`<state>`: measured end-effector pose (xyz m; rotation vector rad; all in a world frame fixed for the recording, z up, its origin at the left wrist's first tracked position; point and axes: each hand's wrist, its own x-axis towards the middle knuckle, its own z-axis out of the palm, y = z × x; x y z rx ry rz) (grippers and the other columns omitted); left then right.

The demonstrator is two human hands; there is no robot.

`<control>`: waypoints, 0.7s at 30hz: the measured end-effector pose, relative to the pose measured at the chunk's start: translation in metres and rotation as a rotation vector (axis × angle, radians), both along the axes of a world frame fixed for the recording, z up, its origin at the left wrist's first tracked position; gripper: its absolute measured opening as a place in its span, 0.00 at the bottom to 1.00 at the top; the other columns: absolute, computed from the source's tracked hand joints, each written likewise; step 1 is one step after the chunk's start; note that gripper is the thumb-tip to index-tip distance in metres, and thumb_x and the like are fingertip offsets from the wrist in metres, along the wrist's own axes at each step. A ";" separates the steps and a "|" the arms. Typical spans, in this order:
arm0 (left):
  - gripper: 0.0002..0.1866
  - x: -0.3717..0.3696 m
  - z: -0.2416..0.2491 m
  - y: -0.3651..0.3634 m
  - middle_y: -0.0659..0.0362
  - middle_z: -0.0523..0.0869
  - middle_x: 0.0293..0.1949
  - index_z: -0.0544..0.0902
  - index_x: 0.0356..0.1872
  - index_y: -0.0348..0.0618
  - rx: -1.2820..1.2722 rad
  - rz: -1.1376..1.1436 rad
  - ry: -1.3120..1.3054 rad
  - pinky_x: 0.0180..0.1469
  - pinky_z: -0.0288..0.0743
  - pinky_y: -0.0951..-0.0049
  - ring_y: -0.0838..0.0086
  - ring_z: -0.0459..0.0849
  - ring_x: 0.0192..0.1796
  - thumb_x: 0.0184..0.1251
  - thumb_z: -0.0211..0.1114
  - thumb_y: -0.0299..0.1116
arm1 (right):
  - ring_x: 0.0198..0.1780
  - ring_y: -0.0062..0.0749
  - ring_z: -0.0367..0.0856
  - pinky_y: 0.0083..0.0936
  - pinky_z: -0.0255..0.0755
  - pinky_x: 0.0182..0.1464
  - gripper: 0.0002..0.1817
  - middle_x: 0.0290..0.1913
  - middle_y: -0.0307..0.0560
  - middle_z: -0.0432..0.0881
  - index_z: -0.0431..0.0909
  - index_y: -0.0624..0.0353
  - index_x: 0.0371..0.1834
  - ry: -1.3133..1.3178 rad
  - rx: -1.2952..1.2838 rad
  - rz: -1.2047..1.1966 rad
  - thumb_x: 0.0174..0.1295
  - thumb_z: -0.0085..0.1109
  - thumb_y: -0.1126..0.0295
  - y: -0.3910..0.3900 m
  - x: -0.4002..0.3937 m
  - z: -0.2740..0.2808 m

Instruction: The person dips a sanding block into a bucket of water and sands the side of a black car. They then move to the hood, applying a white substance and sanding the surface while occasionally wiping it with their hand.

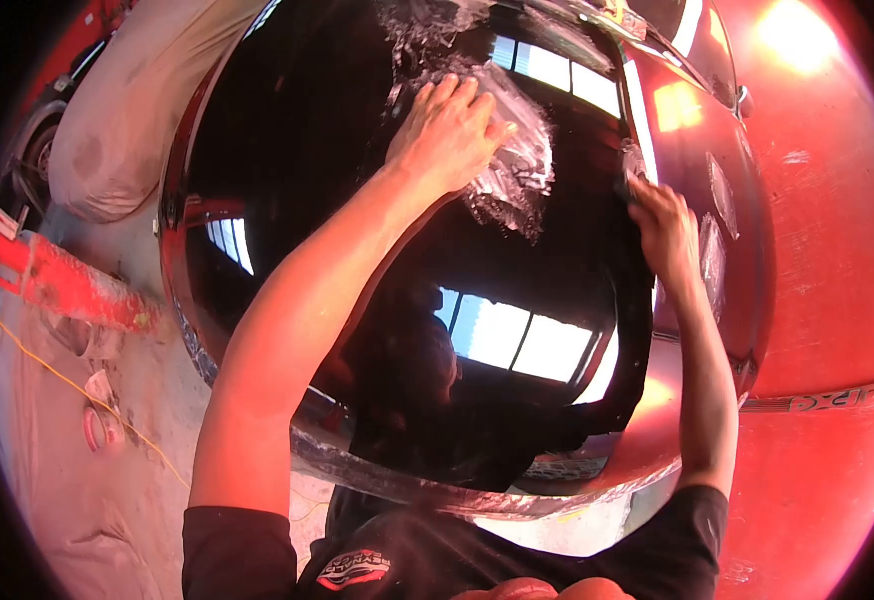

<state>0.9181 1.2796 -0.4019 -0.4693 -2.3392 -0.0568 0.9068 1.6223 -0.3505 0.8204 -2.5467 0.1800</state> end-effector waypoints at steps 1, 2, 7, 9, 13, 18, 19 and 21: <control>0.17 0.005 0.005 0.003 0.45 0.81 0.63 0.86 0.55 0.43 0.028 0.036 0.039 0.73 0.66 0.47 0.45 0.75 0.70 0.76 0.61 0.43 | 0.54 0.51 0.86 0.41 0.79 0.57 0.21 0.55 0.52 0.87 0.86 0.50 0.59 0.018 -0.050 0.018 0.62 0.65 0.75 -0.008 -0.026 0.007; 0.18 -0.001 0.003 0.001 0.44 0.81 0.64 0.85 0.56 0.42 0.032 0.039 0.036 0.73 0.66 0.47 0.45 0.75 0.70 0.76 0.60 0.44 | 0.52 0.51 0.86 0.40 0.79 0.58 0.20 0.53 0.53 0.87 0.87 0.51 0.59 0.031 -0.078 -0.013 0.62 0.64 0.75 -0.014 -0.050 0.010; 0.26 0.000 0.009 0.004 0.39 0.80 0.65 0.82 0.60 0.34 0.210 -0.001 -0.049 0.73 0.66 0.49 0.44 0.75 0.70 0.77 0.60 0.48 | 0.52 0.55 0.84 0.43 0.79 0.56 0.21 0.49 0.55 0.87 0.86 0.46 0.60 0.003 -0.108 -0.034 0.63 0.67 0.70 -0.010 -0.034 0.002; 0.26 0.002 0.012 0.004 0.38 0.80 0.65 0.82 0.60 0.34 0.216 0.011 -0.070 0.73 0.66 0.50 0.44 0.75 0.70 0.77 0.60 0.48 | 0.53 0.56 0.83 0.43 0.78 0.57 0.22 0.54 0.56 0.86 0.86 0.48 0.61 -0.040 -0.072 0.006 0.62 0.67 0.74 0.000 0.033 -0.006; 0.26 0.009 0.018 0.005 0.38 0.80 0.65 0.82 0.61 0.34 0.221 0.021 -0.098 0.73 0.65 0.49 0.44 0.75 0.70 0.77 0.59 0.48 | 0.56 0.54 0.82 0.42 0.77 0.59 0.21 0.54 0.52 0.85 0.85 0.49 0.60 -0.105 -0.086 0.086 0.63 0.66 0.76 0.005 0.071 -0.001; 0.26 -0.002 0.007 0.003 0.38 0.79 0.66 0.82 0.62 0.34 0.189 0.030 -0.046 0.74 0.65 0.50 0.45 0.74 0.72 0.78 0.59 0.48 | 0.49 0.52 0.85 0.45 0.81 0.52 0.16 0.48 0.51 0.87 0.88 0.48 0.55 0.034 -0.161 -0.014 0.65 0.63 0.70 -0.009 -0.063 0.003; 0.27 -0.002 0.007 0.003 0.38 0.79 0.67 0.82 0.62 0.34 0.195 0.043 -0.074 0.75 0.63 0.51 0.45 0.74 0.72 0.79 0.58 0.49 | 0.47 0.52 0.86 0.46 0.82 0.50 0.15 0.48 0.52 0.87 0.88 0.48 0.54 0.056 -0.188 -0.038 0.65 0.63 0.71 -0.012 -0.072 -0.002; 0.27 -0.003 0.006 0.003 0.39 0.79 0.68 0.82 0.63 0.35 0.209 0.046 -0.095 0.76 0.62 0.50 0.45 0.73 0.73 0.79 0.58 0.49 | 0.46 0.53 0.86 0.46 0.82 0.49 0.14 0.46 0.53 0.87 0.89 0.49 0.52 0.070 -0.229 -0.044 0.64 0.62 0.72 -0.016 -0.062 -0.007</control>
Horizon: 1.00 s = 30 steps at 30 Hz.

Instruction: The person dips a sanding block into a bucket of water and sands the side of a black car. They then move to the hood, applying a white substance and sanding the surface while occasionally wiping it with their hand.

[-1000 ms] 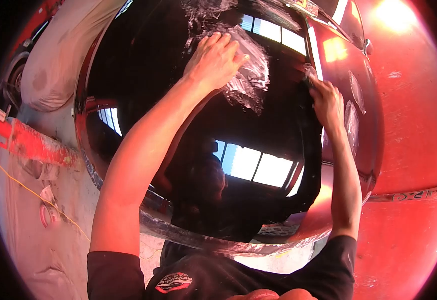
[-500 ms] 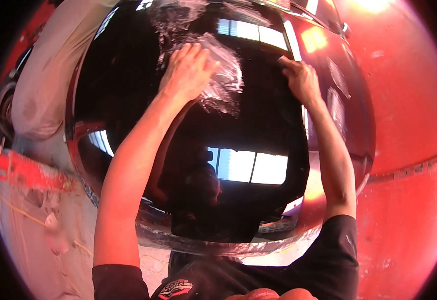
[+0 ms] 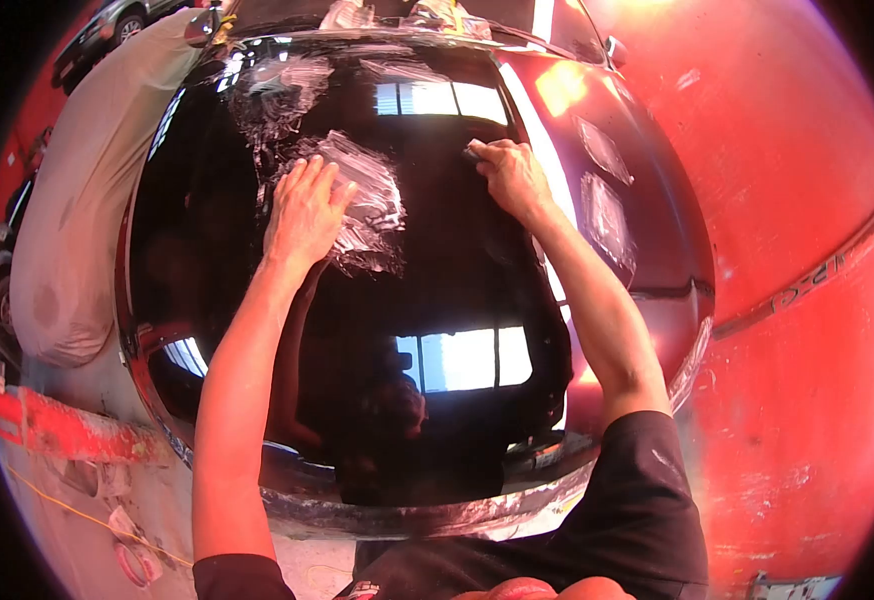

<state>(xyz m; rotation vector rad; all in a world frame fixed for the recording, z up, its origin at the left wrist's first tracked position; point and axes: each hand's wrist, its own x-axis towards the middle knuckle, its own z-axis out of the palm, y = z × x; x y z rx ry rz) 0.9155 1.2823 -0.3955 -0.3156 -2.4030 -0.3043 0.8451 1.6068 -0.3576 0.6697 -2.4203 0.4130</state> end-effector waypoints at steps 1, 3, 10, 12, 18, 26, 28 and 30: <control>0.27 0.000 0.000 0.000 0.39 0.78 0.68 0.82 0.63 0.35 0.009 0.004 -0.008 0.76 0.62 0.50 0.45 0.73 0.73 0.79 0.58 0.50 | 0.47 0.55 0.84 0.46 0.81 0.49 0.15 0.46 0.54 0.86 0.88 0.50 0.52 0.019 0.114 -0.037 0.63 0.62 0.73 0.000 0.028 0.004; 0.29 0.001 0.001 0.000 0.39 0.77 0.69 0.81 0.64 0.35 0.025 0.001 -0.030 0.77 0.60 0.50 0.45 0.71 0.74 0.79 0.57 0.51 | 0.50 0.57 0.83 0.45 0.81 0.50 0.19 0.50 0.55 0.85 0.86 0.50 0.56 0.022 0.115 0.148 0.61 0.64 0.76 0.017 0.077 -0.011; 0.28 0.003 0.002 0.001 0.39 0.77 0.69 0.81 0.64 0.35 0.017 0.010 -0.036 0.77 0.60 0.50 0.46 0.71 0.75 0.80 0.56 0.50 | 0.52 0.56 0.82 0.46 0.79 0.56 0.22 0.54 0.53 0.85 0.86 0.49 0.59 -0.023 0.082 0.153 0.60 0.65 0.77 0.024 0.063 -0.001; 0.27 -0.001 0.003 0.000 0.39 0.78 0.69 0.81 0.64 0.35 0.009 0.007 -0.017 0.77 0.61 0.50 0.45 0.71 0.74 0.80 0.56 0.50 | 0.47 0.56 0.85 0.48 0.82 0.48 0.19 0.45 0.55 0.87 0.86 0.50 0.57 -0.010 0.128 0.064 0.61 0.64 0.75 0.011 0.016 0.013; 0.27 -0.002 0.000 0.000 0.39 0.78 0.68 0.82 0.62 0.34 0.006 -0.004 0.013 0.76 0.62 0.50 0.44 0.72 0.73 0.79 0.57 0.49 | 0.57 0.51 0.83 0.42 0.79 0.58 0.22 0.57 0.49 0.86 0.84 0.51 0.62 -0.041 0.150 0.150 0.63 0.67 0.73 0.019 0.080 -0.001; 0.27 0.001 0.002 0.001 0.39 0.79 0.67 0.82 0.62 0.35 0.017 -0.001 0.016 0.75 0.63 0.50 0.45 0.73 0.73 0.78 0.58 0.50 | 0.59 0.50 0.83 0.45 0.72 0.67 0.22 0.56 0.52 0.87 0.84 0.51 0.60 -0.111 0.130 0.223 0.62 0.66 0.75 0.025 0.041 0.006; 0.28 0.001 0.001 0.000 0.39 0.79 0.67 0.82 0.62 0.35 0.025 -0.007 0.010 0.76 0.62 0.50 0.45 0.73 0.73 0.79 0.57 0.51 | 0.54 0.54 0.86 0.46 0.77 0.60 0.18 0.53 0.55 0.88 0.87 0.53 0.56 -0.122 0.067 0.138 0.62 0.64 0.76 0.008 0.009 0.021; 0.28 0.002 0.002 0.000 0.39 0.79 0.67 0.82 0.62 0.35 0.024 -0.009 0.019 0.75 0.63 0.50 0.45 0.73 0.73 0.78 0.57 0.50 | 0.53 0.53 0.85 0.43 0.77 0.60 0.19 0.53 0.54 0.88 0.86 0.52 0.58 -0.032 0.060 0.113 0.63 0.64 0.76 0.007 0.005 0.009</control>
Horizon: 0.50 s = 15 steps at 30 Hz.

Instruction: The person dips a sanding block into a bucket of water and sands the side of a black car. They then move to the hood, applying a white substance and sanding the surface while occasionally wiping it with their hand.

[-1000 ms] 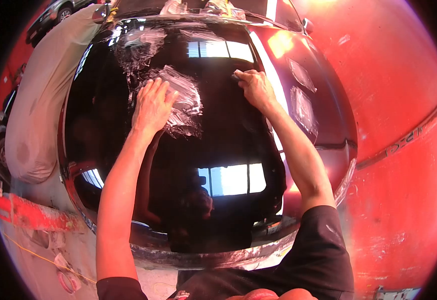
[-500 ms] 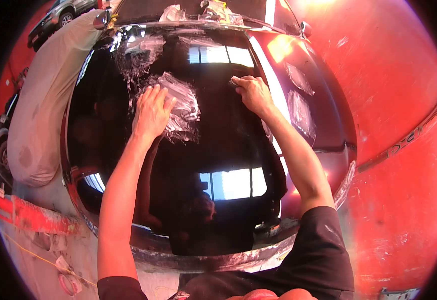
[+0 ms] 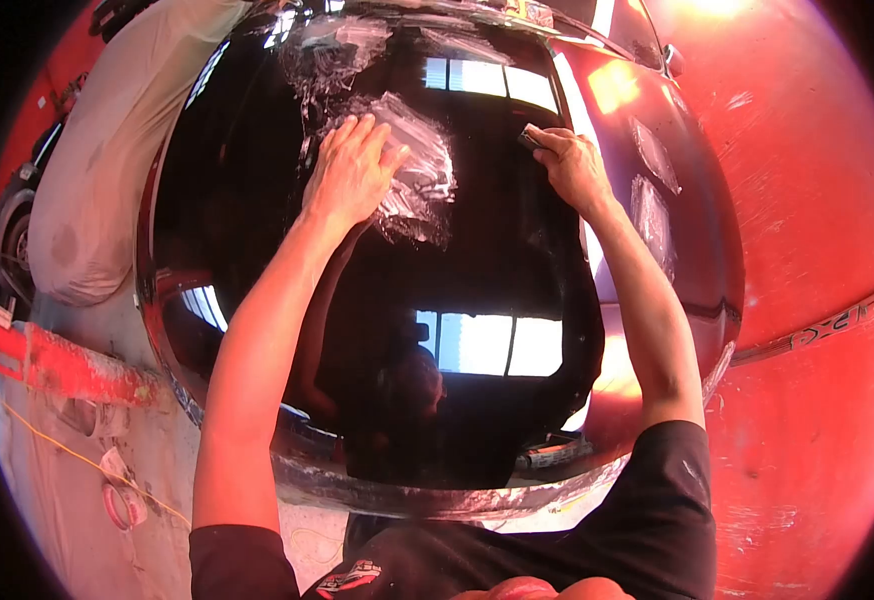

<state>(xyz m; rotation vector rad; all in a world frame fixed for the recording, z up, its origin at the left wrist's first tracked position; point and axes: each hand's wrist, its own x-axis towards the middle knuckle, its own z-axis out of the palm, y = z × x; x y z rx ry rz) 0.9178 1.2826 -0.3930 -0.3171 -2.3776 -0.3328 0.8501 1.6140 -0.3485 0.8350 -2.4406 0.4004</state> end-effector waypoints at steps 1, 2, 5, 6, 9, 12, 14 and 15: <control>0.27 0.001 0.001 0.001 0.39 0.79 0.66 0.82 0.62 0.34 0.005 -0.005 0.007 0.75 0.63 0.50 0.45 0.73 0.72 0.78 0.58 0.50 | 0.54 0.53 0.85 0.43 0.77 0.60 0.20 0.54 0.54 0.88 0.86 0.51 0.59 0.007 0.019 -0.021 0.63 0.64 0.76 0.001 0.012 -0.001; 0.27 0.001 0.002 0.001 0.39 0.80 0.66 0.82 0.62 0.35 -0.004 -0.013 0.005 0.75 0.63 0.50 0.45 0.73 0.72 0.78 0.58 0.50 | 0.54 0.53 0.84 0.42 0.77 0.60 0.20 0.55 0.53 0.87 0.86 0.51 0.59 -0.034 0.031 0.012 0.63 0.65 0.77 0.005 0.033 -0.004; 0.27 0.005 0.004 0.002 0.39 0.80 0.66 0.81 0.61 0.35 -0.017 -0.020 -0.006 0.74 0.64 0.50 0.44 0.74 0.71 0.78 0.59 0.50 | 0.55 0.52 0.82 0.42 0.76 0.61 0.22 0.57 0.51 0.86 0.86 0.50 0.60 -0.134 0.057 0.091 0.62 0.66 0.78 0.023 0.111 -0.014; 0.27 0.007 0.006 0.004 0.39 0.80 0.65 0.81 0.61 0.35 -0.015 -0.014 -0.008 0.74 0.65 0.50 0.44 0.74 0.71 0.78 0.59 0.50 | 0.56 0.51 0.82 0.42 0.76 0.61 0.23 0.58 0.50 0.85 0.85 0.49 0.60 -0.148 0.056 0.103 0.62 0.66 0.79 0.027 0.127 -0.012; 0.27 0.002 0.001 0.003 0.40 0.80 0.66 0.81 0.62 0.36 -0.013 0.007 0.014 0.74 0.65 0.50 0.45 0.74 0.71 0.78 0.59 0.50 | 0.56 0.51 0.82 0.41 0.75 0.61 0.24 0.58 0.51 0.85 0.84 0.48 0.61 -0.103 0.077 0.102 0.61 0.67 0.79 0.028 0.092 -0.009; 0.26 -0.005 -0.006 -0.001 0.40 0.80 0.65 0.81 0.61 0.35 -0.028 0.009 0.060 0.74 0.65 0.50 0.44 0.75 0.70 0.78 0.59 0.50 | 0.56 0.54 0.83 0.43 0.75 0.61 0.21 0.55 0.54 0.87 0.85 0.52 0.60 -0.063 0.025 0.037 0.62 0.65 0.76 0.017 0.002 -0.003; 0.26 -0.006 -0.007 -0.002 0.40 0.81 0.65 0.82 0.60 0.35 -0.050 -0.010 0.070 0.74 0.66 0.50 0.44 0.75 0.70 0.78 0.59 0.50 | 0.55 0.52 0.84 0.42 0.76 0.59 0.21 0.54 0.55 0.87 0.85 0.53 0.60 -0.053 -0.015 0.000 0.62 0.65 0.77 0.005 -0.018 0.001; 0.26 -0.005 -0.009 -0.002 0.40 0.81 0.65 0.82 0.60 0.35 -0.042 -0.007 0.064 0.74 0.66 0.50 0.44 0.76 0.70 0.78 0.59 0.50 | 0.55 0.53 0.84 0.42 0.77 0.58 0.21 0.54 0.56 0.86 0.85 0.53 0.60 -0.055 -0.039 -0.020 0.62 0.65 0.77 0.004 -0.015 0.000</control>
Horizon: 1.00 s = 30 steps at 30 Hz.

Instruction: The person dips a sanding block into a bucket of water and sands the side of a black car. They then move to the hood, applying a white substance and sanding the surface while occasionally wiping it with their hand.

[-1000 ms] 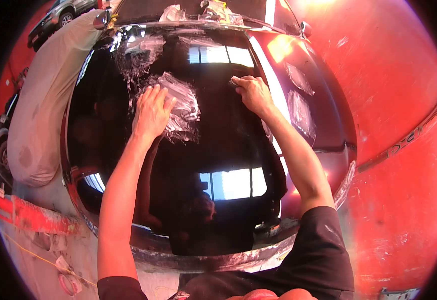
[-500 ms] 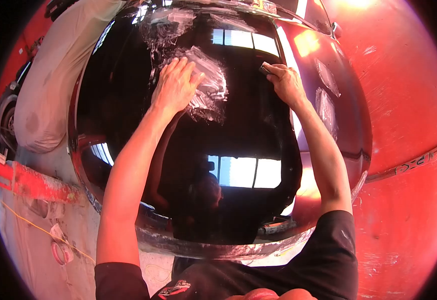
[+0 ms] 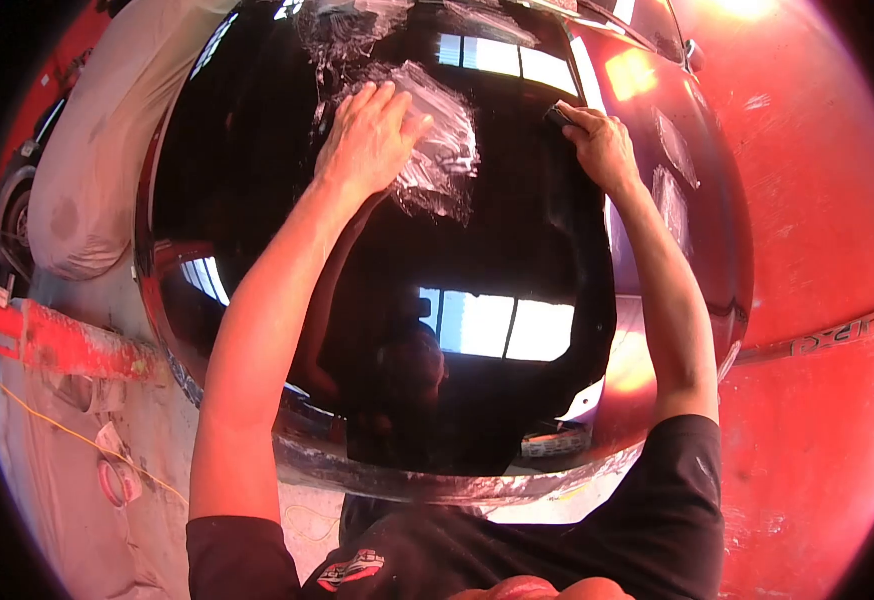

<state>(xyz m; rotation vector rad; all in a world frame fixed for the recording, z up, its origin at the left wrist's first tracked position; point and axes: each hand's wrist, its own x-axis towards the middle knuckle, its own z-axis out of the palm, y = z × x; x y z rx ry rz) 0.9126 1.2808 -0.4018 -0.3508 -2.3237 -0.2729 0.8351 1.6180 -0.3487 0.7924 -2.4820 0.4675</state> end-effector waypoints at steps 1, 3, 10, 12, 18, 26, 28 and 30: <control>0.26 0.000 0.000 0.001 0.40 0.81 0.65 0.82 0.60 0.35 0.008 0.000 -0.003 0.73 0.66 0.50 0.44 0.76 0.69 0.78 0.59 0.50 | 0.55 0.53 0.84 0.42 0.78 0.58 0.22 0.55 0.55 0.86 0.85 0.53 0.60 0.002 0.057 0.013 0.62 0.65 0.77 0.003 0.017 -0.001; 0.27 0.002 0.004 0.002 0.39 0.81 0.65 0.82 0.60 0.35 0.031 0.001 -0.006 0.73 0.66 0.50 0.44 0.76 0.69 0.78 0.59 0.50 | 0.55 0.53 0.84 0.43 0.78 0.57 0.22 0.56 0.54 0.85 0.84 0.53 0.61 0.021 0.174 0.032 0.62 0.65 0.77 0.016 0.076 -0.005; 0.27 0.008 0.010 0.005 0.39 0.80 0.65 0.82 0.60 0.36 0.011 0.013 -0.069 0.74 0.65 0.50 0.45 0.75 0.71 0.78 0.58 0.51 | 0.56 0.54 0.84 0.42 0.81 0.57 0.25 0.59 0.51 0.85 0.85 0.49 0.61 0.070 0.193 0.054 0.59 0.68 0.79 0.048 0.111 -0.016; 0.28 0.000 0.005 0.002 0.39 0.80 0.65 0.82 0.61 0.36 0.008 0.016 -0.039 0.75 0.64 0.51 0.45 0.74 0.71 0.78 0.58 0.52 | 0.53 0.55 0.86 0.42 0.80 0.58 0.20 0.53 0.56 0.87 0.86 0.52 0.58 -0.047 0.095 0.024 0.61 0.65 0.78 0.033 0.058 0.006; 0.29 0.006 0.012 0.003 0.39 0.80 0.65 0.82 0.62 0.36 0.007 0.010 -0.087 0.74 0.65 0.51 0.46 0.75 0.71 0.79 0.57 0.53 | 0.52 0.54 0.85 0.42 0.79 0.58 0.22 0.55 0.52 0.86 0.85 0.49 0.61 0.024 0.156 -0.030 0.62 0.66 0.76 0.027 0.076 -0.006; 0.29 0.006 0.014 0.004 0.40 0.79 0.67 0.81 0.63 0.36 -0.003 0.025 -0.123 0.75 0.64 0.51 0.46 0.74 0.72 0.79 0.57 0.52 | 0.54 0.55 0.84 0.43 0.78 0.59 0.20 0.55 0.52 0.86 0.87 0.49 0.59 0.006 0.098 0.040 0.63 0.65 0.76 0.038 0.064 -0.006; 0.28 0.002 0.011 0.003 0.39 0.79 0.67 0.82 0.62 0.35 0.004 0.023 -0.060 0.75 0.64 0.51 0.45 0.74 0.71 0.78 0.57 0.52 | 0.49 0.57 0.86 0.44 0.78 0.58 0.20 0.51 0.56 0.87 0.86 0.52 0.59 0.051 0.056 0.003 0.62 0.65 0.75 0.027 0.021 0.001; 0.28 0.001 0.004 0.001 0.39 0.80 0.66 0.82 0.61 0.35 -0.009 0.004 -0.014 0.75 0.64 0.51 0.45 0.74 0.71 0.78 0.57 0.52 | 0.44 0.58 0.87 0.46 0.79 0.55 0.23 0.49 0.55 0.89 0.84 0.49 0.62 0.183 0.049 -0.014 0.61 0.66 0.74 0.023 0.003 -0.009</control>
